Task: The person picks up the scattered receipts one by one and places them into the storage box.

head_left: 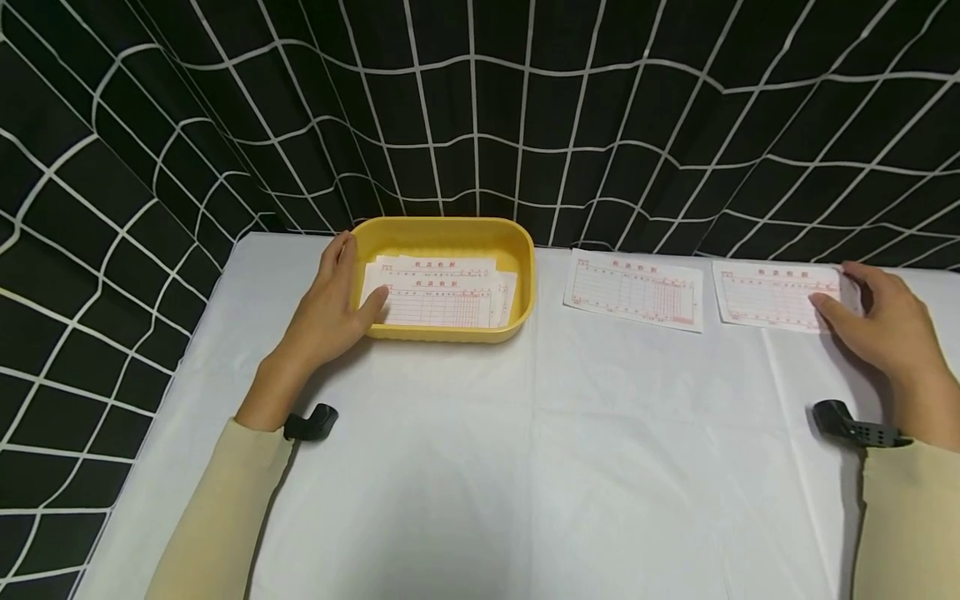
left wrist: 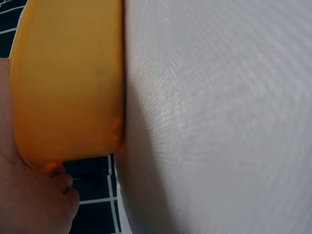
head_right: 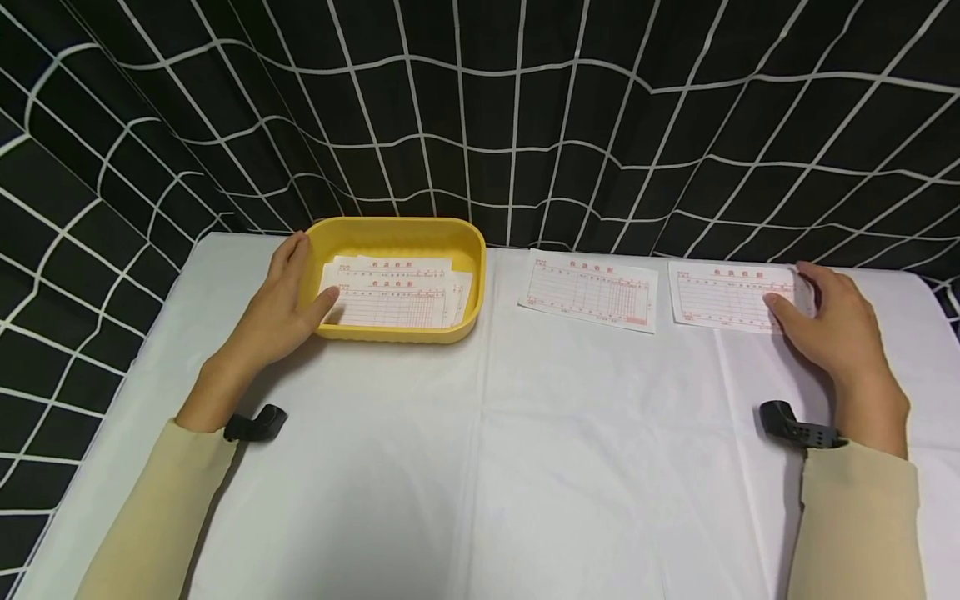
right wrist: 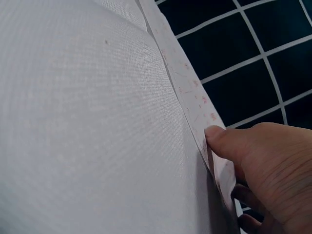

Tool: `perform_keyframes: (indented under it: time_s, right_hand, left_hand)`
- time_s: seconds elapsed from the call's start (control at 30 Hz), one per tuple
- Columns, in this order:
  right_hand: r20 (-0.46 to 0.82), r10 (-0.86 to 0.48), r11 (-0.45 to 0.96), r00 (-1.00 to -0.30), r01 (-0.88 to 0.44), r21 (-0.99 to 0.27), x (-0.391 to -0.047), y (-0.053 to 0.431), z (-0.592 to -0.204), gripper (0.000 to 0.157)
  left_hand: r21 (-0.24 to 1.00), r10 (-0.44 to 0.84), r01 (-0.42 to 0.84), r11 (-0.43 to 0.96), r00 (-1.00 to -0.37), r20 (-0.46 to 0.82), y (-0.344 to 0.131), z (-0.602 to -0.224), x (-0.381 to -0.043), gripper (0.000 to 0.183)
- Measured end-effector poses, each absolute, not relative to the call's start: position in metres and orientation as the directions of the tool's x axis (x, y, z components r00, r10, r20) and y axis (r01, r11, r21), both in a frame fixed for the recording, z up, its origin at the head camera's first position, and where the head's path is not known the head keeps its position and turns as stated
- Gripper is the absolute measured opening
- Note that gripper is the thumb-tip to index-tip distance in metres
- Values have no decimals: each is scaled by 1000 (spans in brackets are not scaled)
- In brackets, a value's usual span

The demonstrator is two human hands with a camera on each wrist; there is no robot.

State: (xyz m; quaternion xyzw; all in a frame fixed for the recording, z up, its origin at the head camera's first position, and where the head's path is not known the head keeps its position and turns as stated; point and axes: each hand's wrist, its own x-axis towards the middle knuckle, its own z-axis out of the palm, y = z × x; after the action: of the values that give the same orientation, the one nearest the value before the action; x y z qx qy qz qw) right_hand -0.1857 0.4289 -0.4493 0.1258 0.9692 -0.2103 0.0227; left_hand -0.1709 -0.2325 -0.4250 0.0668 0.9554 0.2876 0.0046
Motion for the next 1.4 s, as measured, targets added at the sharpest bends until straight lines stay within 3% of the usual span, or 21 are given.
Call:
perform_keyframes:
  time_s: [0.53,0.83,1.4]
  right_hand:
    - [-28,359,826,-933,331,-456,-182,418,-441,65]
    - [84,348,860,-934,282,-425,-180,426,-440,47]
    - [93,366,841,-926,286,-459,-171,436,-430,40]
  left_hand:
    - [557,124,115,823,-992,21,-232,-427,-170,92]
    - [550,128,116,827,-992,18,-232,-426,-170,92]
    - [542,127,112,833,-992,11,-232,-426,-170,92]
